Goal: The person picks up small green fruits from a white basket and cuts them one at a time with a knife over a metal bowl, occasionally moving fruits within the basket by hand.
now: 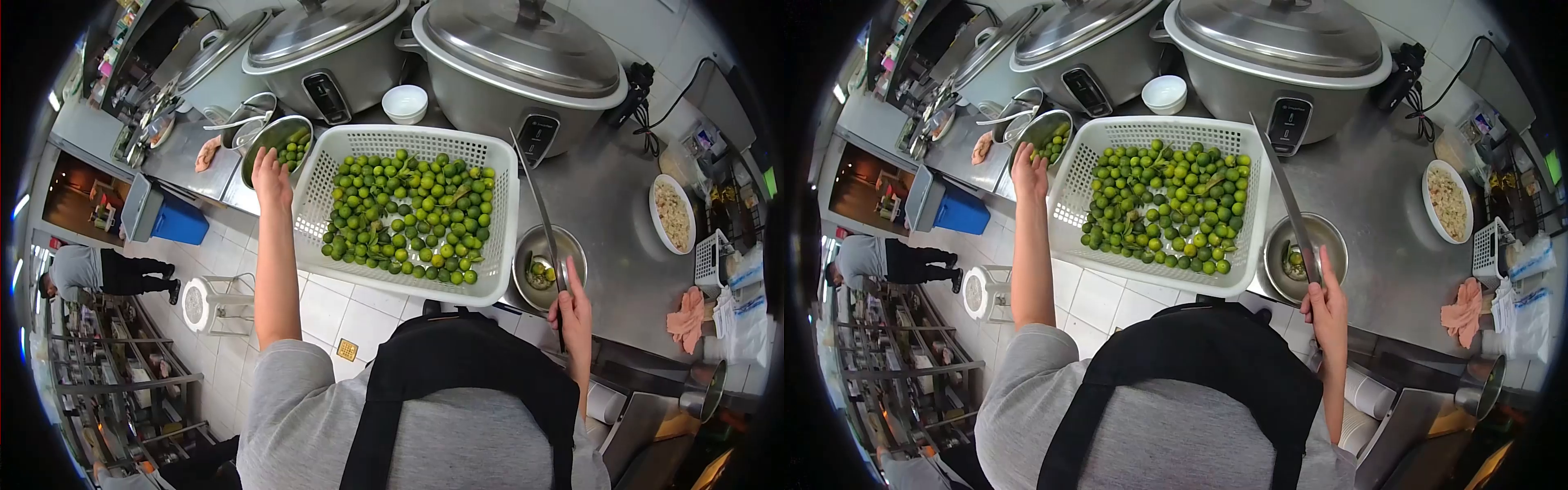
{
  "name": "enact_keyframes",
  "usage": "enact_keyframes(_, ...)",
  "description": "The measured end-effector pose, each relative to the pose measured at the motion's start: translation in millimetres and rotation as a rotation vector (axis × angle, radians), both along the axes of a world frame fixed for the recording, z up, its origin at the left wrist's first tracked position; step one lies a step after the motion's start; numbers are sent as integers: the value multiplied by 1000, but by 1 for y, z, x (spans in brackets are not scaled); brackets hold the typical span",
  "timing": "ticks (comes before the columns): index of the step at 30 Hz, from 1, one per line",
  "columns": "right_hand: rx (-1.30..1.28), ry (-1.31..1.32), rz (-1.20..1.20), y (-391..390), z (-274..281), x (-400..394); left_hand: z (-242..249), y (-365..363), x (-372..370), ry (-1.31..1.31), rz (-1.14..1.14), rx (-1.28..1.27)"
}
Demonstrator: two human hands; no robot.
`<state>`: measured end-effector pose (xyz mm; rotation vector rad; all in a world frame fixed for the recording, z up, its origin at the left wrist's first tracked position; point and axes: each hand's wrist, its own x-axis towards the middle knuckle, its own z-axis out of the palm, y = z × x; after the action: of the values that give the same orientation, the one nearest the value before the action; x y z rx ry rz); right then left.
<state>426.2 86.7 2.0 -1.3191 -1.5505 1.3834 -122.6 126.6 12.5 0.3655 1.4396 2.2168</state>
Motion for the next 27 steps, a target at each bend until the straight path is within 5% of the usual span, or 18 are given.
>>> enact_keyframes(3, -6, 19, 35, 5, -16, 5, 4, 1, 31, 183, -82, -133)
enact_keyframes(7, -92, 38, 1, 5, -17, 5, -18, 23, 60, 715, -759, -451)
enact_keyframes(10, -74, 36, -2, 4, -9, -2, -46, 37, 74, 1530, -732, -649)
enact_keyframes(13, -50, 32, -2, 3, -2, -4, -46, 41, 94, 1749, -605, -905)
enact_keyframes(16, -32, 42, -17, 0, 1, -3, -54, 37, 95, 1965, -507, -798)
enact_keyframes(27, -16, 54, -85, -5, 13, 4, -53, 37, 103, 1909, -693, -846)
